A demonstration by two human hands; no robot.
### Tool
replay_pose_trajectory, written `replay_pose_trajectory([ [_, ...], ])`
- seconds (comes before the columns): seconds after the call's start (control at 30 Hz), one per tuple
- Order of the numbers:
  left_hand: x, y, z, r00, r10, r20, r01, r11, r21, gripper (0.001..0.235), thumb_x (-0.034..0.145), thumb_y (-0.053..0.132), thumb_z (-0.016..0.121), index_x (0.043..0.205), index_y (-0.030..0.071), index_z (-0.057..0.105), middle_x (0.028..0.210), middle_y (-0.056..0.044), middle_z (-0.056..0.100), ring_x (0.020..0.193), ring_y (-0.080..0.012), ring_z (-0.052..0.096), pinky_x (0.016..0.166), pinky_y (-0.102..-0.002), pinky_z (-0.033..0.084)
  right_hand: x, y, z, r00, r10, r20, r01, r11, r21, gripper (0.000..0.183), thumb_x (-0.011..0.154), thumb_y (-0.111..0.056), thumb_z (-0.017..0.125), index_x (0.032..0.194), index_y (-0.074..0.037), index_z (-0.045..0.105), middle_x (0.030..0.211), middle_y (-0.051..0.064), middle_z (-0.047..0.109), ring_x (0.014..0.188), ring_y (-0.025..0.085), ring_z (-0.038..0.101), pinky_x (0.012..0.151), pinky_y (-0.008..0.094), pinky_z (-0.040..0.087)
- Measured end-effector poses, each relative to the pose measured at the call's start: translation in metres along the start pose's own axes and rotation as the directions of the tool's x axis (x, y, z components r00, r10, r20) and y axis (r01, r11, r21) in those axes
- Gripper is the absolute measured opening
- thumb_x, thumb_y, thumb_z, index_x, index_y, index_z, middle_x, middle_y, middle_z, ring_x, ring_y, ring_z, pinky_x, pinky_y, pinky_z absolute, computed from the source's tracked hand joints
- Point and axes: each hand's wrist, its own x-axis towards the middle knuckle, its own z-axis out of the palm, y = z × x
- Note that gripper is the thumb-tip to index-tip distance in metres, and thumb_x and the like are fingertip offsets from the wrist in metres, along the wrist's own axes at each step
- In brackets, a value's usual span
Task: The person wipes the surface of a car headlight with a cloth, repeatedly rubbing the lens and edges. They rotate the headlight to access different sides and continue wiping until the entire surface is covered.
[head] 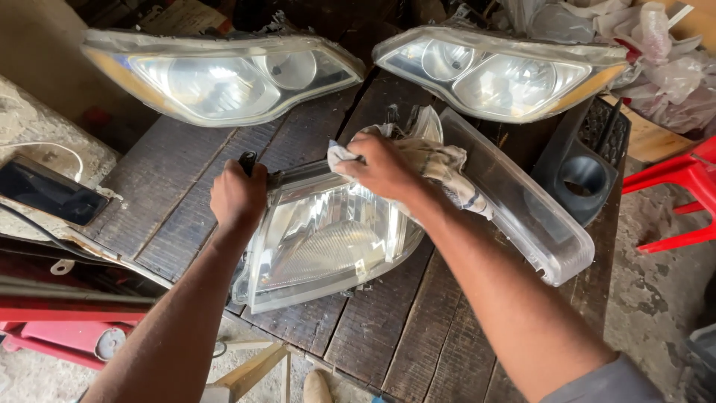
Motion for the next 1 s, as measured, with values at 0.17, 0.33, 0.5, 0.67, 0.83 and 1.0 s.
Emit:
replay_pose_trajectory([
  [0.17, -0.003, 0.003, -0.003, 1.000, 0.010, 0.011, -0.010, 1.000, -0.010, 0.040, 0.096, 0.044, 0.052, 0.103, 0.005, 0.060, 0.097, -0.024, 0.067, 0.100, -0.0483, 0.068, 0.087, -0.062, 0.053, -0.014, 0.026, -0.026, 0.997, -0.009, -0.071, 0.004, 0.997, -0.072, 0.037, 0.093, -0.031, 0.076, 0.079, 0.001, 0.064, 0.084, 0.018, 0.061, 0.086, 0.036, 0.063, 0.083, 0.046, 0.049],
  [0.33, -0.001, 0.004, -0.001, 1.000, 0.021, 0.000, -0.020, 0.999, -0.030, 0.040, 0.096, 0.044, 0.051, 0.105, 0.006, 0.060, 0.099, -0.025, 0.067, 0.103, -0.0485, 0.068, 0.089, -0.062, 0.053, -0.001, -0.009, 0.013, 0.988, -0.025, -0.153, 0.019, 0.999, -0.040, 0.042, 0.095, -0.038, 0.072, 0.071, -0.005, 0.062, 0.077, 0.011, 0.057, 0.081, 0.028, 0.057, 0.083, 0.043, 0.048],
  [0.5, 0.008, -0.006, 0.009, 1.000, 0.016, 0.002, -0.016, 0.999, 0.027, 0.042, 0.095, 0.048, 0.051, 0.104, 0.008, 0.058, 0.099, -0.024, 0.068, 0.102, -0.0485, 0.068, 0.087, -0.064, 0.053, 0.003, -0.055, 0.047, 0.991, -0.030, -0.134, 0.050, 0.988, 0.146, 0.042, 0.096, -0.045, 0.070, 0.070, -0.013, 0.062, 0.077, 0.004, 0.060, 0.076, 0.016, 0.056, 0.077, 0.034, 0.050],
  [0.67, 0.005, -0.003, 0.003, 0.999, 0.023, 0.040, -0.023, 1.000, -0.004, 0.045, 0.096, 0.049, 0.049, 0.104, 0.006, 0.057, 0.101, -0.027, 0.069, 0.103, -0.0492, 0.068, 0.088, -0.064, 0.053, -0.050, -0.102, -0.040, 0.881, 0.447, -0.157, -0.181, 0.623, 0.761, 0.032, 0.097, -0.028, 0.067, 0.111, 0.000, 0.074, 0.078, 0.007, 0.066, 0.064, 0.015, 0.060, 0.069, 0.034, 0.051],
  [0.83, -0.014, 0.012, -0.027, 0.992, 0.056, 0.113, -0.048, 0.996, -0.072, 0.056, 0.097, 0.060, 0.045, 0.110, 0.006, 0.055, 0.108, -0.027, 0.069, 0.110, -0.0497, 0.066, 0.091, -0.066, 0.052, -0.092, -0.098, -0.084, 0.802, 0.595, -0.046, -0.059, 0.156, 0.986, 0.023, 0.096, -0.020, 0.068, 0.115, -0.007, 0.071, 0.116, 0.011, 0.073, 0.109, 0.025, 0.069, 0.106, 0.042, 0.050],
  [1.0, -0.068, 0.022, -0.023, 0.739, 0.569, -0.361, -0.646, 0.751, -0.138, 0.051, 0.088, 0.026, 0.078, 0.126, -0.003, 0.060, 0.119, -0.027, 0.062, 0.118, -0.0453, 0.056, 0.110, -0.051, 0.036, -0.124, -0.111, -0.096, 0.744, 0.668, -0.017, -0.034, 0.063, 0.997, 0.021, 0.098, -0.021, 0.064, 0.114, -0.009, 0.071, 0.119, 0.011, 0.073, 0.112, 0.028, 0.069, 0.106, 0.044, 0.052],
])
